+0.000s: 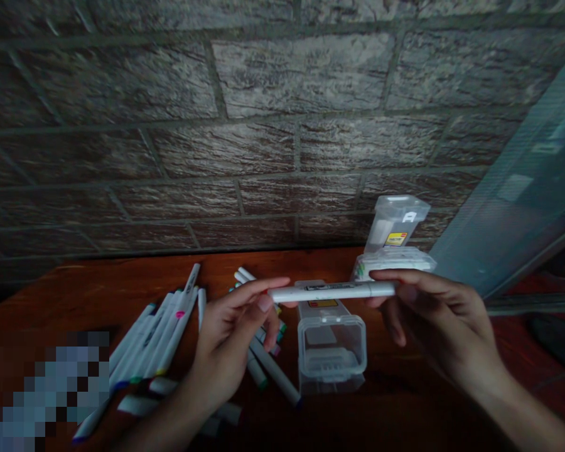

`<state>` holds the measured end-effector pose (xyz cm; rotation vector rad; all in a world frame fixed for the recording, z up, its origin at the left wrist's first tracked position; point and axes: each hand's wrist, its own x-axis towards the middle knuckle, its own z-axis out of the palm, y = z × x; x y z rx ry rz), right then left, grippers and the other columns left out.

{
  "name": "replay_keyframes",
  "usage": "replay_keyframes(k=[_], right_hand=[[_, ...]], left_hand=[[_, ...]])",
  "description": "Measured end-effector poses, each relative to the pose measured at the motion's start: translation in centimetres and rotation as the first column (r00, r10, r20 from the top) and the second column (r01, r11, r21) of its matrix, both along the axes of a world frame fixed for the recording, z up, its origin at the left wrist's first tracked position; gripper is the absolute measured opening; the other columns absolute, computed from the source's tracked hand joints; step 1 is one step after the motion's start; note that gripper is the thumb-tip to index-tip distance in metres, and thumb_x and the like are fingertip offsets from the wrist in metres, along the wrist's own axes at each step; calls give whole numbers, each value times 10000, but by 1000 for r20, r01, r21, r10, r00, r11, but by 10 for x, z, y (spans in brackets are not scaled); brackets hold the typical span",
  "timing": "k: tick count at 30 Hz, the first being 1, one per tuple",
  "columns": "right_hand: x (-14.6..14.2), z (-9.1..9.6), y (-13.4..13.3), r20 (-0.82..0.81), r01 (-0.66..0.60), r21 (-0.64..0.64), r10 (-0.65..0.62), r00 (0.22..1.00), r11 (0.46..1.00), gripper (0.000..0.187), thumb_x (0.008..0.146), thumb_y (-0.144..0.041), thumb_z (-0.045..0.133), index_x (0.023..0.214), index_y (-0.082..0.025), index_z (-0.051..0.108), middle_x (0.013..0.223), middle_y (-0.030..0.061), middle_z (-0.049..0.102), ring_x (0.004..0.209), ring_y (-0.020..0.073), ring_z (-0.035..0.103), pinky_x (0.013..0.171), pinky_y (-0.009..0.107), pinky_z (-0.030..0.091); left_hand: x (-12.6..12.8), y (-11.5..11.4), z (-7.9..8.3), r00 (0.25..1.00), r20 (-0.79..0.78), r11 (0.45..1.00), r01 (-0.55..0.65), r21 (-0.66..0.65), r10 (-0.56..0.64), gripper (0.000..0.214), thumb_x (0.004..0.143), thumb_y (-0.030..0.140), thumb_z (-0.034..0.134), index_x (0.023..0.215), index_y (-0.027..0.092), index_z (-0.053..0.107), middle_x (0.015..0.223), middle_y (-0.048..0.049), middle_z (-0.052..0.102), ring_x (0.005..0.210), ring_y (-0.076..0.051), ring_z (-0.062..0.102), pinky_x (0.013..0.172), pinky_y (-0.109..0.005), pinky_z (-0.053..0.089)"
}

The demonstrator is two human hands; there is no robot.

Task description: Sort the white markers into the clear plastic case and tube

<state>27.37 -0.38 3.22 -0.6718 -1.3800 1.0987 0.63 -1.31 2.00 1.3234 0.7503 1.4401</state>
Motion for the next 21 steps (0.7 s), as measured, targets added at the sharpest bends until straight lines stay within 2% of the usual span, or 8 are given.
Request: replay_keyframes(k=[6, 12, 18, 21], right_hand=[[-3, 2, 1, -46, -25, 3, 25, 999, 1000, 230, 995, -295, 639, 1123, -237, 821, 821, 74, 790, 447, 102, 591, 429, 225, 456], [-3, 2, 2, -63, -33, -1, 33, 997, 999, 265, 1012, -274, 589, 1142, -226, 816, 845, 85, 790, 457, 117, 598, 430, 248, 463], [-3, 0, 3, -31, -29, 31, 30, 999, 999, 264, 1018, -290, 595, 1163, -242, 810, 865, 81, 783, 464, 111, 593, 440, 247, 450], [-2, -2, 2, 22, -2, 74, 0, 1000, 997, 260, 1014, -324, 619, 1187, -256, 801, 766, 55, 749, 472, 116, 595, 453, 246, 455]], left_hand=[[-2, 1, -2, 999, 34, 999, 38, -16, -38, 276, 1013, 274, 590, 1217, 245, 774, 766, -42, 742, 520, -100, 549, 508, -229, 515], [-1, -1, 0, 997, 66, 996, 51, -70, -46, 295, 1025, 295, 569, 1230, 213, 765, 582, 3, 609, 513, -118, 540, 510, -245, 517], [-2, 0, 0, 997, 71, 999, 24, -24, -22, 290, 1025, 293, 574, 1247, 224, 748, 621, 2, 644, 512, -109, 551, 499, -222, 455], [-3, 3, -3, 1000, 21, 1000, -23, -18, 24, 280, 1031, 302, 579, 1256, 224, 725, 572, 31, 607, 499, -100, 542, 521, -219, 437]])
